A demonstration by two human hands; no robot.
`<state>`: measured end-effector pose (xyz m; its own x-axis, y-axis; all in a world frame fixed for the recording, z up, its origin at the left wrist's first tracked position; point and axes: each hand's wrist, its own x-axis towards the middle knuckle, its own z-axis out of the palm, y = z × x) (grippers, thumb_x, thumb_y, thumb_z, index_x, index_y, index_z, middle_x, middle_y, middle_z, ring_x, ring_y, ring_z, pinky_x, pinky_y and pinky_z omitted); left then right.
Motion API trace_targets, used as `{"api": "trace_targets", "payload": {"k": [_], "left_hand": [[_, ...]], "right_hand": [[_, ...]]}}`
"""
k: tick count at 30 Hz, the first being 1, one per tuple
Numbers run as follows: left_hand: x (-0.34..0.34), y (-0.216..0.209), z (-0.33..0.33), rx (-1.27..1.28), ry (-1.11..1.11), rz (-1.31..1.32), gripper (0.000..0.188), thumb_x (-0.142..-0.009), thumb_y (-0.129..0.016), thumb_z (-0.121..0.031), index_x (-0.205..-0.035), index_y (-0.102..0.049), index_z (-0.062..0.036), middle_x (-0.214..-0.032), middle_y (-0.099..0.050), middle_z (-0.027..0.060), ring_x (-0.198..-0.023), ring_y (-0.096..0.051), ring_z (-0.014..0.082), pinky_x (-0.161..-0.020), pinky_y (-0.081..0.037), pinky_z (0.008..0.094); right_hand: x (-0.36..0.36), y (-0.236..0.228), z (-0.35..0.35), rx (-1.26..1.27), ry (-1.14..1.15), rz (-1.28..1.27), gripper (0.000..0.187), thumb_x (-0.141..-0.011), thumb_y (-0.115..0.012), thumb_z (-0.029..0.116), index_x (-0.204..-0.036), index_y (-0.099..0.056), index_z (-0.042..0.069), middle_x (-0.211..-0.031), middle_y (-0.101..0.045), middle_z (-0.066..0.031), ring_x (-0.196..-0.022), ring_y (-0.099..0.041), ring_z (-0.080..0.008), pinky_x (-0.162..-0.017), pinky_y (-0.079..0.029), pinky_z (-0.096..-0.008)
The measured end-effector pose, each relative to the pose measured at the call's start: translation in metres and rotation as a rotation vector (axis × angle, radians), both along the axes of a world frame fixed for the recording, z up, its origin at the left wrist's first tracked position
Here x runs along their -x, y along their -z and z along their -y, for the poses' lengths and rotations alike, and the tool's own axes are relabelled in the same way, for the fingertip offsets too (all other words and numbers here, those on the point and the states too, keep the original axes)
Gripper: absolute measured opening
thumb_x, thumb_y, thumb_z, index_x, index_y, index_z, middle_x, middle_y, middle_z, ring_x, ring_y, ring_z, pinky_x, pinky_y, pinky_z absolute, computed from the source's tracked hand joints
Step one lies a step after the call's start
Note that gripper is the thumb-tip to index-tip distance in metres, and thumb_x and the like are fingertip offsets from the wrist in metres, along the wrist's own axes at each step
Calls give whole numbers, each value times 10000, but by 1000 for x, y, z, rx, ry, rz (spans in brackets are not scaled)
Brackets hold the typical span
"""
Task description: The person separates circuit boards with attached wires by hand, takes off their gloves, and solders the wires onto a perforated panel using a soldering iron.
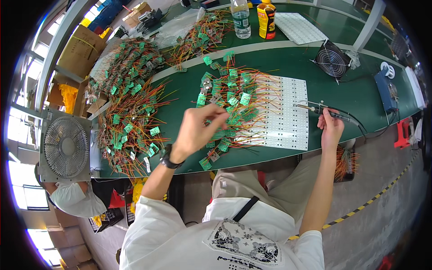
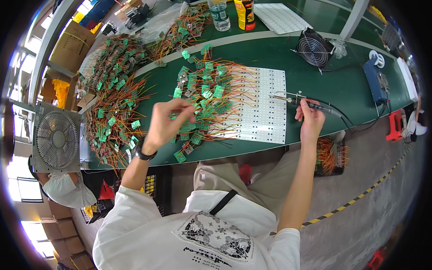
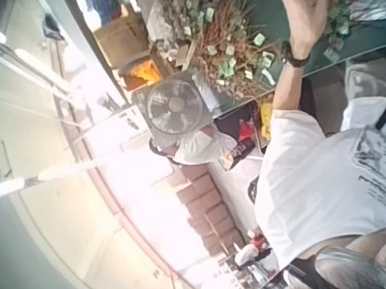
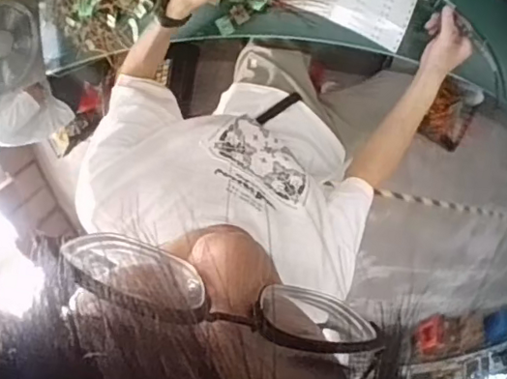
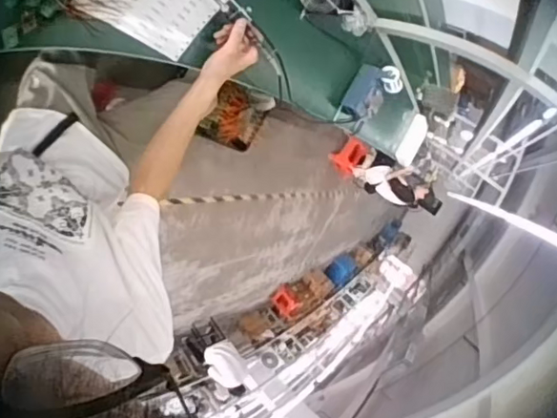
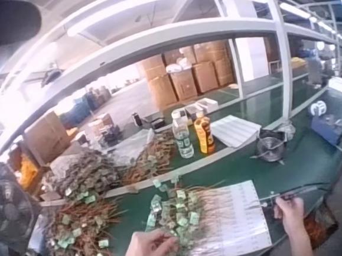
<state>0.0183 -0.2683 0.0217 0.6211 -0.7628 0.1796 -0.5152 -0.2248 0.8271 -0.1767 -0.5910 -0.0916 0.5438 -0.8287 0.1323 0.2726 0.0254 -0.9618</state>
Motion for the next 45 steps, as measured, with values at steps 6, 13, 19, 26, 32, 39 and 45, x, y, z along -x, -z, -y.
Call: {"api": "trace_targets", "payload": {"k": [6, 13, 19, 26, 32, 39, 45], "left_hand": [[8, 15, 59, 229, 236, -378, 145, -985, -534, -53, -1057, -593, 58, -813, -680, 91, -744, -678, 154, -731, -544, 278], [7, 51, 88, -111, 303, 94, 132, -902, -622, -66, -987, -649, 32, -742, -675, 107, -679, -670, 208, -639, -529, 312], [7, 75, 92, 69, 290, 432, 96, -854, -633, -59, -924, -671, -5, -867, -664, 140, -728, -646, 346, -640, -528, 404], [7, 77, 100, 60, 297, 355, 97, -876, -608, -86, -923, -648, -11, -889, -600, 137, -752, -631, 324, -634, -516, 423], [5, 88, 103, 67, 270, 387, 120, -868, -638, -151, -878, -669, -35, -853, -603, 100, -733, -635, 302, -606, -512, 414], [7, 90, 103, 41, 215, 418, 117, -858, -645, -157, -860, -670, -43, -851, -611, 76, -711, -641, 286, -583, -514, 406], [6, 90, 105, 43, 219, 407, 108, -850, -644, -151, -853, -665, -45, -848, -612, 71, -700, -641, 284, -572, -515, 405]], "right_hand": [[-3, -1, 0, -7, -1, -25, 185, -914, -663, 131, -1017, -636, -20, -712, -621, -51, -543, -536, -95, -506, -366, -218], [-1, 0, -1, 4, 20, -31, 183, -910, -669, 136, -1009, -640, -15, -711, -620, -54, -540, -540, -99, -503, -359, -223], [-5, -3, -4, 14, 9, -57, 190, -909, -669, 138, -1013, -637, -18, -711, -620, -55, -543, -539, -96, -507, -365, -220], [-5, -2, 0, 24, 20, -89, 193, -910, -666, 128, -1022, -631, -26, -723, -630, -60, -545, -538, -97, -508, -371, -223], [-6, -4, -5, 57, 54, -5, 210, -906, -668, 115, -1048, -615, -30, -730, -636, -80, -556, -553, -134, -519, -386, -242], [-2, -10, -16, 120, -40, -48, 191, -908, -643, 82, -1055, -612, -36, -753, -651, -108, -591, -592, -168, -546, -420, -266], [1, -2, -11, 109, -172, -75, 219, -909, -640, 78, -1078, -610, -58, -769, -657, -110, -596, -612, -172, -550, -454, -269]]}}
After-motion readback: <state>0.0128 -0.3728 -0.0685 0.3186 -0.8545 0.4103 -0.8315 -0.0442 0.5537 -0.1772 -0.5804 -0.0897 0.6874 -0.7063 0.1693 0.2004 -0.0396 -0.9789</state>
